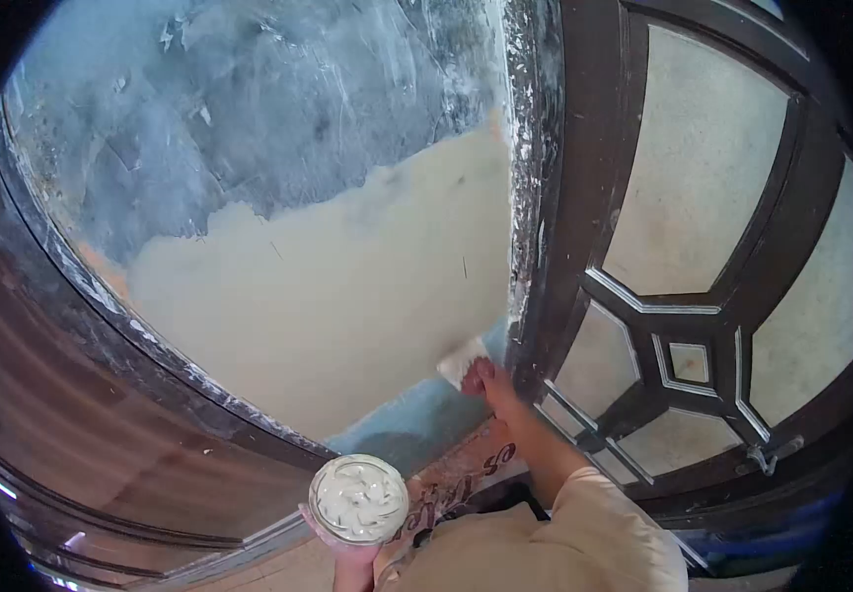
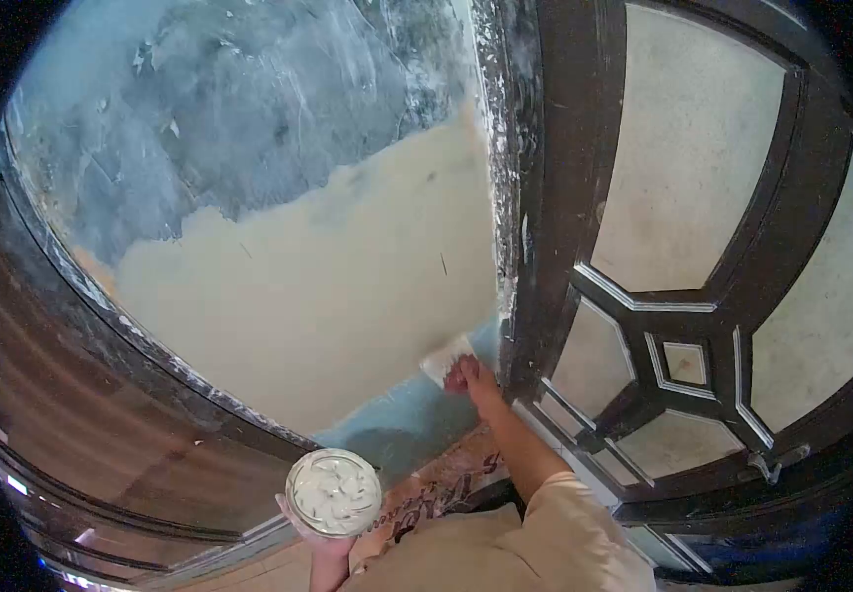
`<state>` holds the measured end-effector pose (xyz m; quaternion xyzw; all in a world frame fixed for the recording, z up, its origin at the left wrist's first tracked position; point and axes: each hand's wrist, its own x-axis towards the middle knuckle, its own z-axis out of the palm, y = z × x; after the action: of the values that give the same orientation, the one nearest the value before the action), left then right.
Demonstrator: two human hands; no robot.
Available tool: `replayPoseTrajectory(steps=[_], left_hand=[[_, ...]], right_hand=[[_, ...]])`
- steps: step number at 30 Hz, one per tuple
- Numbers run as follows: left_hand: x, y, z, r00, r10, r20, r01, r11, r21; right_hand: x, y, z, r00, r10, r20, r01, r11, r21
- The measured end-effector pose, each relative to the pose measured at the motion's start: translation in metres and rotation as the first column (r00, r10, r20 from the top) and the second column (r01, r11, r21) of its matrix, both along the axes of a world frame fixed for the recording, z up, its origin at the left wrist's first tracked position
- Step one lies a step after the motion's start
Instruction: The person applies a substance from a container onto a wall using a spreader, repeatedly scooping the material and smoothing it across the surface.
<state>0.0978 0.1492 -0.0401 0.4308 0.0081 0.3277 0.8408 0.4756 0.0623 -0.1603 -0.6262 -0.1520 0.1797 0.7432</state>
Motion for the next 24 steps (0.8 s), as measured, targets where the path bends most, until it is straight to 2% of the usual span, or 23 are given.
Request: replayPoseTrajectory(steps=[1,2,3,4,5,7,9,10,11,12,13,14,15,16,18,19,21,22,23,24], left_hand=[[-0.003,-0.001,-0.005,0.996,0.074,-0.040,-0.064,0.977,0.204],[0.002,-0.004,0.001,0.996,-0.058,0.073,0.074,0.968,-0.239],[0.008,-0.006,0.009,0.996,-0.059,0.071,0.074,0.968,-0.238],[0.015,-0.010,0.017,0.993,-0.080,0.083,0.096,0.971,-0.217],[0.020,-0.016,0.023,0.991,-0.100,0.094,0.117,0.973,-0.198],[0.031,-0.025,0.031,0.996,-0.060,0.061,0.075,0.959,-0.272],[0.043,-0.036,0.038,0.999,-0.021,0.034,0.031,0.940,-0.341],[0.047,-0.043,0.041,0.956,0.172,-0.237,-0.163,0.985,0.056],[0.049,-0.048,0.042,0.810,0.430,-0.398,-0.220,0.853,0.473],[0.049,-0.044,0.029,0.722,0.543,-0.429,-0.105,0.699,0.707],[0.052,-0.046,0.022,0.718,0.545,-0.433,-0.109,0.702,0.704],[0.054,-0.049,0.017,0.754,0.512,-0.412,-0.155,0.747,0.646],[0.057,-0.051,0.014,0.787,0.483,-0.383,-0.197,0.786,0.586],[0.062,-0.050,0.013,0.819,0.459,-0.344,-0.237,0.817,0.526],[0.068,-0.050,0.013,0.811,0.472,-0.347,-0.222,0.795,0.564],[0.069,-0.052,0.013,0.806,0.475,-0.352,-0.197,0.777,0.597],[0.075,-0.058,0.007,0.798,0.479,-0.366,-0.173,0.763,0.622],[0.078,-0.058,0.000,0.922,0.283,-0.264,-0.237,0.952,0.192],[0.080,-0.061,-0.004,0.987,0.150,-0.060,-0.161,0.948,-0.275],[0.074,-0.062,-0.008,0.897,0.319,-0.308,-0.204,0.914,0.352]], right_hand=[[0.015,0.006,0.027,0.989,-0.098,0.113,0.117,0.977,-0.177],[0.031,0.013,0.056,0.993,-0.080,0.085,0.075,0.995,0.065],[0.047,0.022,0.091,0.996,-0.056,0.064,0.034,0.951,0.308],[0.044,0.015,0.159,0.998,-0.025,0.056,0.008,0.960,0.279],[0.053,0.018,0.201,0.993,-0.038,0.113,0.004,0.956,0.292],[0.073,0.033,0.235,0.985,-0.047,0.165,-0.005,0.954,0.301],[0.086,0.046,0.246,0.948,-0.047,0.315,-0.094,0.903,0.418],[0.084,0.044,0.237,0.925,-0.098,0.367,-0.017,0.954,0.300],[0.100,0.051,0.195,0.913,-0.089,0.397,-0.007,0.972,0.233],[0.112,0.055,0.148,0.901,-0.074,0.427,0.003,0.986,0.164],[0.086,0.038,0.130,0.978,-0.029,0.208,-0.001,0.990,0.144],[0.080,0.029,0.086,0.956,-0.110,0.272,0.136,0.988,-0.076],[0.064,0.009,0.066,0.996,0.025,0.087,-0.015,0.994,-0.106],[0.059,0.001,0.028,0.997,0.059,0.051,-0.054,0.994,-0.094],[0.038,-0.016,-0.025,0.980,-0.081,0.182,0.138,0.935,-0.327],[0.043,-0.019,-0.052,0.982,-0.072,0.177,0.128,0.935,-0.331],[0.061,-0.020,-0.093,0.995,0.104,-0.010,-0.103,0.967,-0.232],[0.062,-0.024,-0.079,0.994,0.106,-0.015,-0.107,0.966,-0.236],[0.064,-0.028,-0.043,0.996,0.091,0.010,-0.088,0.981,-0.172],[0.065,-0.033,0.000,0.997,0.074,0.034,-0.070,0.992,-0.104]])
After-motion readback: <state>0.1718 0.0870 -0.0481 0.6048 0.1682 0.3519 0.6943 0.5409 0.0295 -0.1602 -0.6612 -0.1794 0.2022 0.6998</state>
